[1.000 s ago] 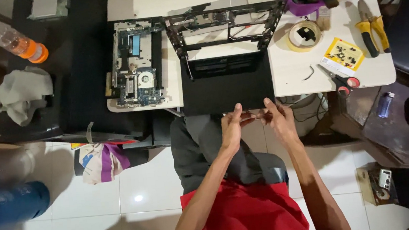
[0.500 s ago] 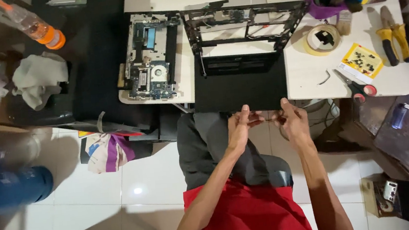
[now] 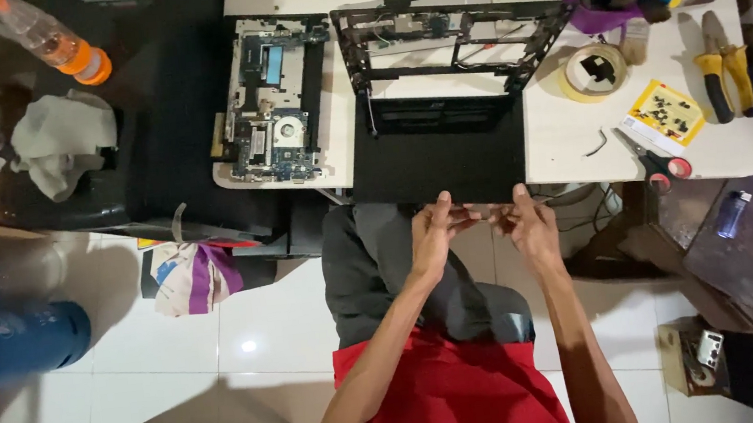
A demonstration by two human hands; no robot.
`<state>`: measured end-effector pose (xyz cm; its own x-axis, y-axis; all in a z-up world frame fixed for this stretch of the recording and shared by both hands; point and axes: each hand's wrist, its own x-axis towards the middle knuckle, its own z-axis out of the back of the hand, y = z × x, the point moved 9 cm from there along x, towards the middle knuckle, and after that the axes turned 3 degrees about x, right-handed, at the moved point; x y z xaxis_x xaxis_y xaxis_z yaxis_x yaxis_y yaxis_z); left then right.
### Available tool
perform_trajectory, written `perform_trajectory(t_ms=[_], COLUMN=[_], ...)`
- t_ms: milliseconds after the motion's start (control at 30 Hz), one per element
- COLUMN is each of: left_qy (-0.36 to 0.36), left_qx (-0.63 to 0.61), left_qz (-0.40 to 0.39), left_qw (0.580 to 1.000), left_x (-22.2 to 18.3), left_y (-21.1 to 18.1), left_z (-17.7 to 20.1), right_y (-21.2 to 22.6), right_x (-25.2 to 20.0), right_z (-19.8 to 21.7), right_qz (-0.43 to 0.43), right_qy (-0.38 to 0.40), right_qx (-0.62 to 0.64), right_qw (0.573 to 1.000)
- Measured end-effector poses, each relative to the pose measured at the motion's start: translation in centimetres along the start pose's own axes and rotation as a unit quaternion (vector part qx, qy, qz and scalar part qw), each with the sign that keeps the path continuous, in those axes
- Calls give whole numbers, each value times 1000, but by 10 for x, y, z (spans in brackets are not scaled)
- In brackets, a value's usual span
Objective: Aligning and fitting the internal frame and screen bezel onto a laptop chassis during a repair process.
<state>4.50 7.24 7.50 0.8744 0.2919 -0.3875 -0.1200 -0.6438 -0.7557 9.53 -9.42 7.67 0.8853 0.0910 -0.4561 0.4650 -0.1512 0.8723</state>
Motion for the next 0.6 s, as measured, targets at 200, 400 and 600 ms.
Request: perform_trajectory(t_ms=[200,400,600], left_qy=[-7,-63,-53], left_qx=[29,241,301], left_qz=[-10,157,19], left_qw=[999,956,952], left_x=[7,-33,40], left_y=[12,-39,82], left_z=[6,-34,56], right_y=[-15,-27,-35], right_x=[12,4,-1], right_z=[10,7,10], right_qz=[3,-9,0], right_qy=[-29,-34,-34], right_qx=[58,61,-18], right_qw=[998,998,999])
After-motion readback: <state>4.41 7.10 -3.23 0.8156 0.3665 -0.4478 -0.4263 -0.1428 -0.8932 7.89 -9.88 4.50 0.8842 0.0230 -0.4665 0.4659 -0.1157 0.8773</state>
